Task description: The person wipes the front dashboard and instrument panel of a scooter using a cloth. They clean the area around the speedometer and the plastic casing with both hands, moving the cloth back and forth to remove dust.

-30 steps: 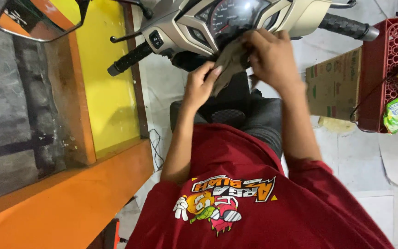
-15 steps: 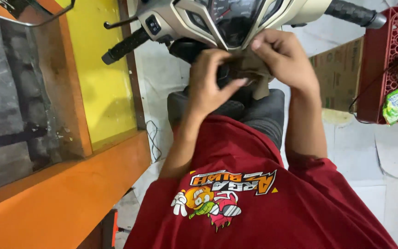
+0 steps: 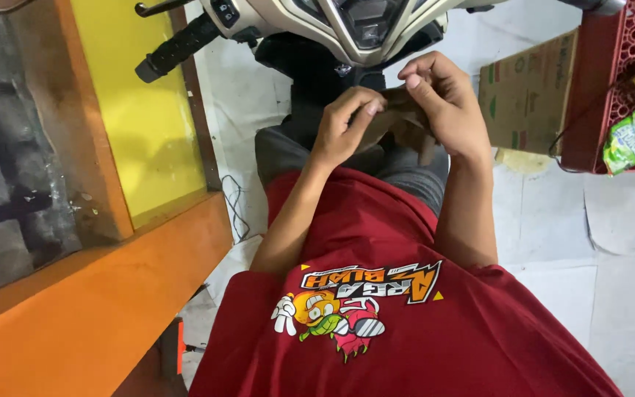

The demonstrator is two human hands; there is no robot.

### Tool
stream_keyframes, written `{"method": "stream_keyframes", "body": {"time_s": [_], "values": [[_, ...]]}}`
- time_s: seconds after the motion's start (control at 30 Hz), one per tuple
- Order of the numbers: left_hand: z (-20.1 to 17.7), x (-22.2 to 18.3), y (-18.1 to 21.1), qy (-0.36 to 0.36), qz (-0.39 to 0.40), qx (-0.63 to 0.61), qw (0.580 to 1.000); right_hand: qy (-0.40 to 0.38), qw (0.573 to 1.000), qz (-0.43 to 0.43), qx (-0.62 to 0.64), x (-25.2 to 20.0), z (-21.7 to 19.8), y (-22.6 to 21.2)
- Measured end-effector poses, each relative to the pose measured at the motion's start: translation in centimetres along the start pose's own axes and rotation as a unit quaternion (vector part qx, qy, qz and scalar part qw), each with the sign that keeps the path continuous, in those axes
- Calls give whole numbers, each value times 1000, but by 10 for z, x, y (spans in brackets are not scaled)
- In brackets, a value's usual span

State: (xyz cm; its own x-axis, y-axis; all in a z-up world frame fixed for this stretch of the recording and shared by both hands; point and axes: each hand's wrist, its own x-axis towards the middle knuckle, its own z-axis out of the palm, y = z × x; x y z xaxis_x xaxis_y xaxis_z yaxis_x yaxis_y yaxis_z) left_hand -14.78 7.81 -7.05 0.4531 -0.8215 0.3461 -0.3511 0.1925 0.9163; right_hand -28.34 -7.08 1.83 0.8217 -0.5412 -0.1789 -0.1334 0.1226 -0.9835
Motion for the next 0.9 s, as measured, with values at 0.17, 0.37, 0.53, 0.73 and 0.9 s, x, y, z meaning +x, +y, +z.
{"method": "stream_keyframes", "body": {"time_s": [0.17, 0.37, 0.53, 0.73, 0.9], "values": [[-7, 8, 27, -26, 17, -63, 998, -44, 996, -56, 44, 1, 6, 24], [-6, -4, -15, -50, -72, -47, 995, -14, 998, -30, 53, -2, 6, 19], [-23, -1, -16, -18, -33, 13, 999, -14, 949, -155, -273, -12, 5, -11], [-46, 2, 18, -38, -12, 148, 988, 39, 847, -160, -505, -26, 4, 1], [-67, -6, 32, -101, -28, 280, 954, 45, 841, -211, -496, -29, -9, 16]]}}
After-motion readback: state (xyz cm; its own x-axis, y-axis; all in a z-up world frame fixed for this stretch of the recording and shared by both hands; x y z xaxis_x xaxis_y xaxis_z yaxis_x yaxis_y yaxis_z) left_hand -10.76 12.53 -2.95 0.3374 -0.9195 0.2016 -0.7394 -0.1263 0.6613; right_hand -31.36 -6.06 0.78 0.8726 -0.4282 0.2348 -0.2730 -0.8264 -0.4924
